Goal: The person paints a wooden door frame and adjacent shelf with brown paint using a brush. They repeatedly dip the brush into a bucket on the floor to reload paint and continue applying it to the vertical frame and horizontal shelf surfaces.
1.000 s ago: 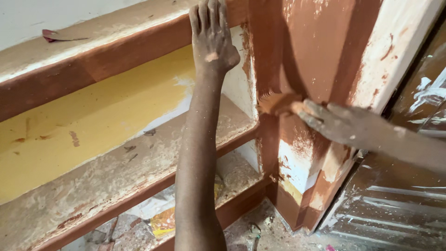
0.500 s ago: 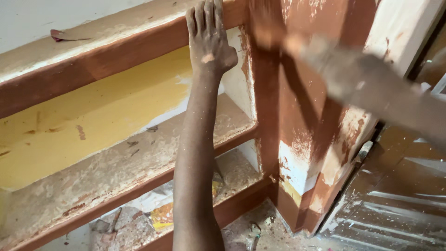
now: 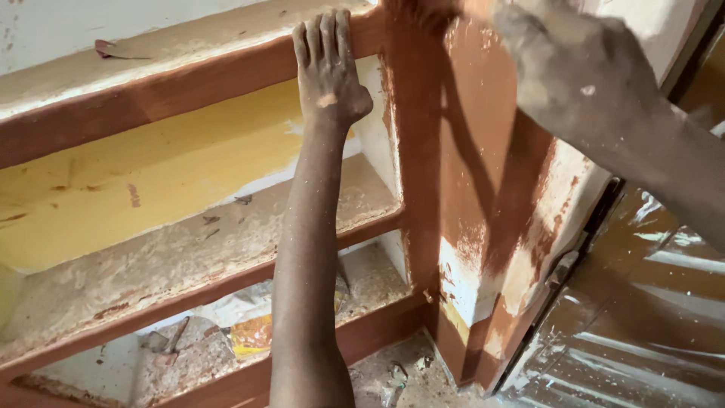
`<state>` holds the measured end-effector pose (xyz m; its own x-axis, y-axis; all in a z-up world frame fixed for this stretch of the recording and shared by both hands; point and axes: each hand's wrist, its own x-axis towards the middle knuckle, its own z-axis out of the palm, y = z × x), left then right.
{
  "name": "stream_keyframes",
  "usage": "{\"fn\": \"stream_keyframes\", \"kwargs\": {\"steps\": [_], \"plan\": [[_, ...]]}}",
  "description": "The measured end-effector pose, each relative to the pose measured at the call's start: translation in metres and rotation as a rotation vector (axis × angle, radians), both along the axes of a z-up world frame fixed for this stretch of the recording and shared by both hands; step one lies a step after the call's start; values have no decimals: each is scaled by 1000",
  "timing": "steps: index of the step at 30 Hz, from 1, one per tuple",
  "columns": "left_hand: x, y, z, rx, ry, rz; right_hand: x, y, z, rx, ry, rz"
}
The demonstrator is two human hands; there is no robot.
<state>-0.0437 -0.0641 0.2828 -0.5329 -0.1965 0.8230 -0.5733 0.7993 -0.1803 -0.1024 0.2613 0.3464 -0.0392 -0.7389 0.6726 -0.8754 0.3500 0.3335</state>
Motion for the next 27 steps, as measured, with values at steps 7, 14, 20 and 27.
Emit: {"fn": "stream_keyframes", "kwargs": {"steps": [7, 14, 20, 27], "plan": [[-1, 15, 1, 54, 4, 48, -5, -20, -78, 210, -573, -54], [-3, 22, 3, 59, -32, 107, -10, 9, -113, 528, -505, -90], [-7, 21, 2, 50, -31, 143, -27, 20, -61, -4, -271, 249], [-8, 21, 3, 91, -85, 200, -34, 3, -61, -157, 55, 249]]}}
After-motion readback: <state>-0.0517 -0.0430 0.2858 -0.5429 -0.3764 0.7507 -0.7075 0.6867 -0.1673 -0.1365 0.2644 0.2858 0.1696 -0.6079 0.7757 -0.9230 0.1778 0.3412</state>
